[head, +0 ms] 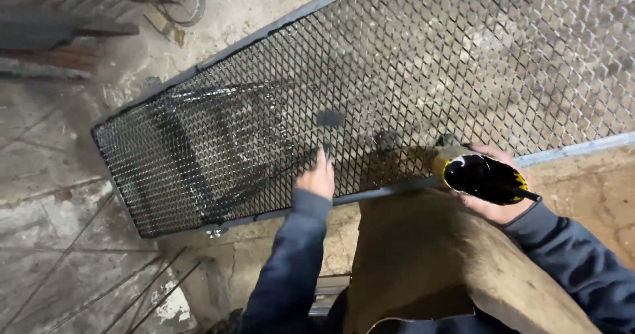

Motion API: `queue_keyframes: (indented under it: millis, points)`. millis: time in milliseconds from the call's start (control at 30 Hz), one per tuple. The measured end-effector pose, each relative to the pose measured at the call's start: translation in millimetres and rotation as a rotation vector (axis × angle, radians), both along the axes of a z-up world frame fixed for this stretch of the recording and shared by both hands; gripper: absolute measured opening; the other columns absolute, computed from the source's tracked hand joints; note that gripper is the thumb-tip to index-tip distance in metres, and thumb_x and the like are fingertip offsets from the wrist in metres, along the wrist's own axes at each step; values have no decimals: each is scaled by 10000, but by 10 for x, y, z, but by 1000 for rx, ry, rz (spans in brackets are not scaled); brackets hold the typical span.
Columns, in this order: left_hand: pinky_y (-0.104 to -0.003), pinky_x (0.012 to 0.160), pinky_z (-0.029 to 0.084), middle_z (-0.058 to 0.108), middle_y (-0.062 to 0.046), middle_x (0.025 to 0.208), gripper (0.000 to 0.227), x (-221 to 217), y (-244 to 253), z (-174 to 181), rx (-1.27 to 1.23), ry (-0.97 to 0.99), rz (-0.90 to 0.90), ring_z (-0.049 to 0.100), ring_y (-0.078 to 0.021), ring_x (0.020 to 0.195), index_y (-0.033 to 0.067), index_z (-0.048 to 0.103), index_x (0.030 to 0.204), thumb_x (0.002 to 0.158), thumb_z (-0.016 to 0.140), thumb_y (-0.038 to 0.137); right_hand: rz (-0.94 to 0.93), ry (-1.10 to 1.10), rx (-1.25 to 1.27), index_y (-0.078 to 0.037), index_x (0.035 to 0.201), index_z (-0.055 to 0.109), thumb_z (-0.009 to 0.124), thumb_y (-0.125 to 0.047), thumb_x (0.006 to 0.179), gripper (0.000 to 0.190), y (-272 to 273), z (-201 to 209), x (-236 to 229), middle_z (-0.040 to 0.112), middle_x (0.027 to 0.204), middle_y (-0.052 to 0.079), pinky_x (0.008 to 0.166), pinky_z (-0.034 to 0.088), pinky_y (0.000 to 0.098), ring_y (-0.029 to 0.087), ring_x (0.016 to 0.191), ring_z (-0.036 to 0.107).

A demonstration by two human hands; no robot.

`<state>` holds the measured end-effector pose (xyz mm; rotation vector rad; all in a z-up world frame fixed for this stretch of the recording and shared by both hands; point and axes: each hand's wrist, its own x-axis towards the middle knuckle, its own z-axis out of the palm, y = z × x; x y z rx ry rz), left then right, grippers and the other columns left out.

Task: Painting a metal grate using a small roller and black paint.

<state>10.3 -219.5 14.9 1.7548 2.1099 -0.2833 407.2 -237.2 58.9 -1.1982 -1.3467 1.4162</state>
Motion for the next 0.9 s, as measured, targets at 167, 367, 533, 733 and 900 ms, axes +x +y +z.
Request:
queue_keyframes:
  millis: [167, 367, 533, 733, 900]
  points:
    - [-448, 456, 520, 634, -141, 584, 511, -896, -1813, -555, 87, -154, -142, 620, -296, 464, 134, 488, 1478, 1012, 581, 324, 86, -287, 239, -48, 1319, 605, 855, -223, 685, 704, 50, 88, 0, 742, 1108, 46, 1017, 537, 332, 144, 1042, 703]
    - [-460, 388, 472, 601, -115, 507, 510, -599, -1409, -504, 248, -22, -210, 574, -286, 396, 153, 576, 1442, 964, 648, 313, 75, -227, 141, -7, 1358, 576, 846, -281, 706, 757, 103, 78, 11, 732, 1141, 52, 1006, 537, 327, 148, 1034, 705]
    - [-490, 418, 487, 595, -117, 477, 467, -28, -651, -293, 257, 26, -91, 584, -324, 397, 186, 572, 1419, 996, 664, 362, 158, -381, 403, -124, 1239, 660, 849, -250, 706, 579, 77, 76, -17, 697, 1246, 96, 1121, 512, 372, 259, 1222, 657]
    - [-492, 426, 474, 639, -139, 595, 573, -673, -1765, -334, 327, -130, -294, 611, -317, 466, 145, 452, 1492, 982, 668, 291, 60, -342, 167, -19, 1326, 586, 861, -281, 650, 775, 117, 124, 51, 670, 1261, 105, 978, 536, 333, 183, 1087, 681]
    - [-521, 474, 512, 654, -146, 571, 554, -476, -1408, -498, 113, 31, -156, 637, -353, 486, 267, 455, 1485, 965, 625, 349, 23, -234, 249, -55, 1302, 610, 844, -287, 716, 672, 93, 42, 154, 636, 1349, 115, 1026, 526, 315, 186, 1157, 661]
